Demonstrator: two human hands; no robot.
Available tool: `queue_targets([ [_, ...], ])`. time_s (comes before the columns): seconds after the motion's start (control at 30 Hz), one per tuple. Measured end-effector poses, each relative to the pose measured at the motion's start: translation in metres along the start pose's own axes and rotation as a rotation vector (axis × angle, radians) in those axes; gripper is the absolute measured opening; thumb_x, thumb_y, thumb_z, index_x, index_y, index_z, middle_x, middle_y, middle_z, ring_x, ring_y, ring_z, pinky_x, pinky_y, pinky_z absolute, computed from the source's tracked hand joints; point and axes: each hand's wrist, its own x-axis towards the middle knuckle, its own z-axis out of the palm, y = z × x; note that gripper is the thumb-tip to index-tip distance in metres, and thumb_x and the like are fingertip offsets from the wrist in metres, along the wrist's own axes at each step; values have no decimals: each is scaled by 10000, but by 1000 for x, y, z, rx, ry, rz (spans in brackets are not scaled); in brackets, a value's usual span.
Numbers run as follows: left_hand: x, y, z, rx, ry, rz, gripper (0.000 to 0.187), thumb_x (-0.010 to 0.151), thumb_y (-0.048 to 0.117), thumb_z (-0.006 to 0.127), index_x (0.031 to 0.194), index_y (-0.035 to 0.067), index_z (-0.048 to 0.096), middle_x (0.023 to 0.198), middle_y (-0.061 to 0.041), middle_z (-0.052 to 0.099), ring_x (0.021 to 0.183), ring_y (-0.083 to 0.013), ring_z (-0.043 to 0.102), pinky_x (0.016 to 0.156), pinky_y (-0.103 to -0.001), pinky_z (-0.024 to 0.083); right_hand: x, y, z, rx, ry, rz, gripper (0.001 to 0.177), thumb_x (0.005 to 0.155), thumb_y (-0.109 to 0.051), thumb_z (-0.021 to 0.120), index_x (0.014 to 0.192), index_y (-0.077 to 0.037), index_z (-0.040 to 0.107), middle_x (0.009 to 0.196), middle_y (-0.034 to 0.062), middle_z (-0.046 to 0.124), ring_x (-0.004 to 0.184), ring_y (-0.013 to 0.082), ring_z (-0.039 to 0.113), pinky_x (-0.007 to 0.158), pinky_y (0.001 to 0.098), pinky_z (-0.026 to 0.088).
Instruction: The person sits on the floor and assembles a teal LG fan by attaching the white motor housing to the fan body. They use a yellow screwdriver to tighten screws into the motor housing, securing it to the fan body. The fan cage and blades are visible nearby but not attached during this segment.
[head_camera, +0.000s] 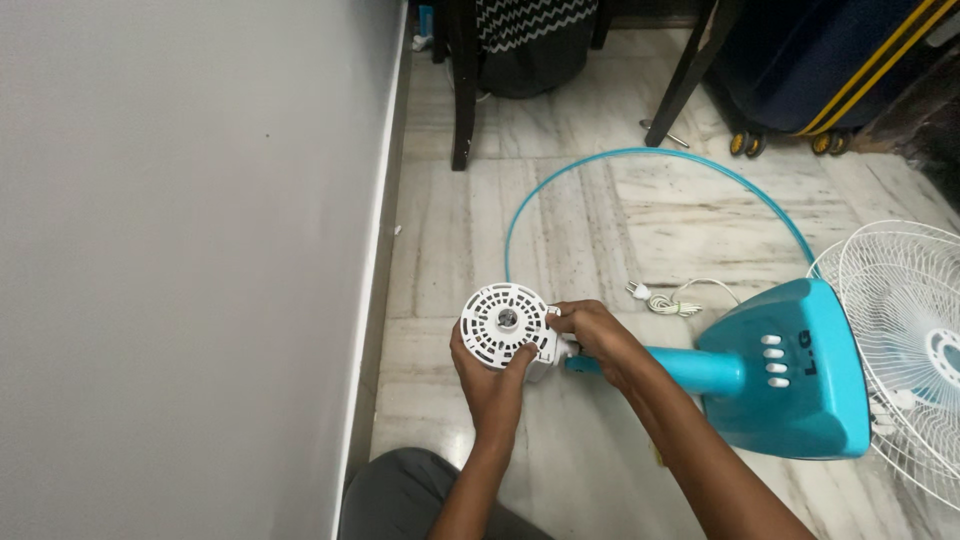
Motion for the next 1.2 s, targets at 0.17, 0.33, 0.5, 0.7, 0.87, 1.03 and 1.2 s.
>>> queue_targets([
  [0.17,-1,3,1,30,5,11,970,683,90,835,1499,52,310,1406,-134,495,1247,-231,590,1011,-347,514,1,-1,-1,31,0,-10,263,928,-169,624,1027,26,770,881,102,739,824,187,611,778,341,479],
  [0.33,-2,3,1,61,6,15,971,691,110,840,1508,62,316,1424,-135,477,1265,-237,579,1024,-351,509,-3,-3,-1,84,11,-6,291,909,-146,610,1074,23,780,904,114,761,816,200,635,771,349,500],
  [0.5,-1,5,2,156,24,16,1002,700,115,862,1518,63,286,1446,-137,442,1298,-244,536,1048,-359,472,-2,-6,0,108,36,22,305,903,-142,612,1107,20,770,956,126,760,853,198,645,770,344,510],
  [0.7,-2,5,3,70,-12,5,979,702,128,831,1518,62,294,1428,-138,470,1278,-245,574,1038,-353,507,9,-4,-3,170,77,77,317,882,-122,662,1143,26,762,968,128,741,869,213,632,795,370,511],
  [0.87,0,2,2,62,0,37,974,718,116,834,1516,49,280,1432,-135,455,1283,-241,563,1040,-353,498,11,-2,-5,191,-9,65,338,905,-160,630,1167,2,770,984,115,755,904,202,632,840,352,491],
  [1.03,1,-2,-1,-4,20,34,953,692,93,836,1492,36,321,1404,-135,522,1260,-230,590,1035,-348,497,-3,5,-6,140,-112,-48,393,948,-268,620,1200,5,748,1053,77,775,986,169,653,896,329,484],
  [1.2,1,-4,-1,6,41,30,950,688,77,833,1494,39,331,1394,-135,543,1254,-230,596,1047,-342,486,-5,24,-1,75,-90,-190,451,961,-354,587,1266,-44,704,1169,42,759,1062,131,639,975,269,453],
])
